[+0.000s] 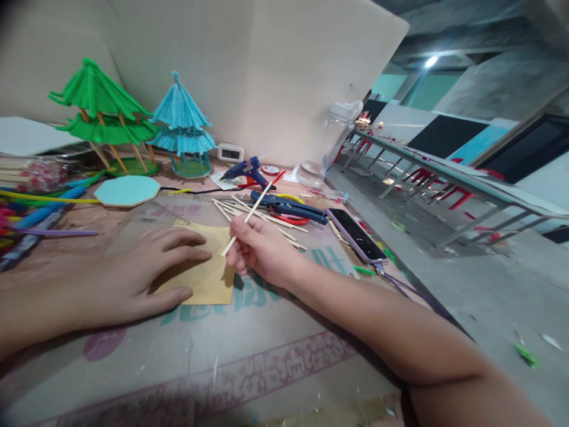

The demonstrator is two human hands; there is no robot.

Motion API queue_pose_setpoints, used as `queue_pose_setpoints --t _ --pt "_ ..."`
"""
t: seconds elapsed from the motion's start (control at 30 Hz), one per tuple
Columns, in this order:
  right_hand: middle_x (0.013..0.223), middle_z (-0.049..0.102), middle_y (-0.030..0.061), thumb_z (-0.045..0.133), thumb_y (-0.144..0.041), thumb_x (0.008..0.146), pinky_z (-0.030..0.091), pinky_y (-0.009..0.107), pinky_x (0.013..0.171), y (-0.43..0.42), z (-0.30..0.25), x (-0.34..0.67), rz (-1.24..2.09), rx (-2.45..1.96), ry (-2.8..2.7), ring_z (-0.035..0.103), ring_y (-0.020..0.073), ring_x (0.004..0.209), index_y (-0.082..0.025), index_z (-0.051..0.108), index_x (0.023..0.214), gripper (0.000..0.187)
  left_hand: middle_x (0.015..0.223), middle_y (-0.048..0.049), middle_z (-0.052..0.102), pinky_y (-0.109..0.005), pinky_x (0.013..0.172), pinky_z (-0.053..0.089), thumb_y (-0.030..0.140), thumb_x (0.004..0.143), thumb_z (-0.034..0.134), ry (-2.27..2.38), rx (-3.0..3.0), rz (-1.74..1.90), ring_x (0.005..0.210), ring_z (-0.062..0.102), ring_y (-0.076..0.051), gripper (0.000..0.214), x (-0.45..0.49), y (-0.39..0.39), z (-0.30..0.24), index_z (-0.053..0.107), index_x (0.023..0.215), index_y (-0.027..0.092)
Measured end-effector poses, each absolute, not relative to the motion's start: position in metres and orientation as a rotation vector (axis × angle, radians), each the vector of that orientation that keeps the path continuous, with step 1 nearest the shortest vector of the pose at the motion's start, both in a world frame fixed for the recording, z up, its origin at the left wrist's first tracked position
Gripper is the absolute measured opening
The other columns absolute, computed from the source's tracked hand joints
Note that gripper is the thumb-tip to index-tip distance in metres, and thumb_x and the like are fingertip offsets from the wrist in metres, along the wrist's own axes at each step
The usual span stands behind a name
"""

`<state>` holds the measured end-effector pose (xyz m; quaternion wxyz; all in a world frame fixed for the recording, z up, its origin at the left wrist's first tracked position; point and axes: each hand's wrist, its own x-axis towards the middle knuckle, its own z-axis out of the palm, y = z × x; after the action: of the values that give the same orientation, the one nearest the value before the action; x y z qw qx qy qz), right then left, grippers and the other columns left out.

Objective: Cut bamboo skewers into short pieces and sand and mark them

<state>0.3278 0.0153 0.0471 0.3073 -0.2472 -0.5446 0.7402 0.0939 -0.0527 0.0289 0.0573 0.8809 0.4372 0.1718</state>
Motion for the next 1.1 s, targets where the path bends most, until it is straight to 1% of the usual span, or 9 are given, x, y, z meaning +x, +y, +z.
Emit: queue_pose_setpoints --t 0.1,0.23,0.37,0.53,0.63,0.7,0.8,0.87,1.1 --pt "0.053 0.066 -0.0031 0.07 -0.055 0.087 0.043 0.014 0.042 0.011 0.047 0.329 1.857 -0.633 -1.509 0.054 0.0069 0.042 -0.018 0.057 0.079 0.04 0.139 -0.0098 0.053 -0.052 0.111 0.037 0.052 0.091 0.056 1.328 2.671 0.504 0.13 0.048 -0.033 0.048 0.094 -0.052 0.03 0.061 0.132 0.027" --pt "0.055 0.067 -0.0018 0.065 -0.054 0.091 0.043 0.015 0.045 0.007 0.047 0.329 1.808 -0.62 -1.555 0.056 0.0067 0.044 -0.018 0.06 0.08 0.038 0.138 -0.0105 0.054 -0.053 0.11 0.038 0.052 0.09 0.056 1.317 2.667 0.515 0.129 0.048 -0.034 0.049 0.094 -0.052 0.031 0.062 0.131 0.026" --pt "0.057 0.067 -0.0013 0.065 -0.051 0.092 0.043 0.015 0.045 0.007 0.046 0.329 1.818 -0.599 -1.556 0.056 0.0067 0.045 -0.018 0.06 0.08 0.036 0.138 -0.0111 0.054 -0.056 0.109 0.038 0.052 0.09 0.056 1.309 2.655 0.512 0.129 0.049 -0.036 0.049 0.094 -0.052 0.032 0.063 0.131 0.026" --pt "0.054 0.064 -0.0026 0.063 -0.054 0.092 0.041 0.017 0.046 0.005 0.048 0.329 1.769 -0.616 -1.627 0.054 0.0076 0.045 -0.019 0.058 0.081 0.038 0.138 -0.0109 0.055 -0.056 0.109 0.038 0.052 0.089 0.057 1.32 2.645 0.509 0.129 0.049 -0.037 0.049 0.095 -0.052 0.033 0.063 0.131 0.026" --pt "0.055 0.059 -0.0046 0.059 -0.053 0.094 0.039 0.018 0.046 0.002 0.05 0.33 1.593 -0.682 -1.762 0.052 0.0081 0.046 -0.02 0.056 0.08 0.036 0.14 -0.0105 0.054 -0.057 0.109 0.038 0.051 0.089 0.057 1.326 2.646 0.503 0.13 0.048 -0.037 0.049 0.094 -0.052 0.033 0.063 0.131 0.027" --pt "0.058 0.057 -0.0047 0.059 -0.048 0.095 0.04 0.02 0.049 0.0 0.051 0.331 1.387 -0.724 -1.935 0.052 0.0087 0.049 -0.02 0.056 0.08 0.032 0.14 -0.0104 0.054 -0.056 0.108 0.039 0.051 0.089 0.057 1.322 2.647 0.501 0.129 0.048 -0.037 0.049 0.094 -0.052 0.032 0.062 0.132 0.027" --pt "0.063 0.058 -0.0034 0.058 -0.038 0.097 0.042 0.022 0.057 -0.002 0.052 0.333 1.03 -0.677 -2.25 0.054 0.0101 0.055 -0.02 0.059 0.08 0.025 0.139 -0.0105 0.054 -0.056 0.107 0.04 0.051 0.089 0.058 1.319 2.647 0.499 0.129 0.049 -0.037 0.05 0.093 -0.052 0.03 0.061 0.133 0.028" --pt "0.066 0.061 -0.0019 0.056 -0.033 0.098 0.042 0.022 0.06 -0.005 0.053 0.334 0.855 -0.605 -2.401 0.057 0.0113 0.06 -0.02 0.06 0.081 0.023 0.139 -0.0111 0.054 -0.056 0.107 0.04 0.051 0.09 0.057 1.31 2.652 0.508 0.129 0.048 -0.036 0.05 0.093 -0.052 0.029 0.061 0.133 0.027" --pt "0.074 0.07 0.0022 0.048 -0.027 0.101 0.045 0.024 0.066 -0.008 0.052 0.333 0.685 -0.402 -2.622 0.062 0.0136 0.066 -0.02 0.061 0.085 0.022 0.139 -0.0114 0.055 -0.056 0.109 0.039 0.05 0.089 0.059 1.269 2.642 0.538 0.13 0.048 -0.036 0.046 0.092 -0.052 0.032 0.063 0.129 0.027"
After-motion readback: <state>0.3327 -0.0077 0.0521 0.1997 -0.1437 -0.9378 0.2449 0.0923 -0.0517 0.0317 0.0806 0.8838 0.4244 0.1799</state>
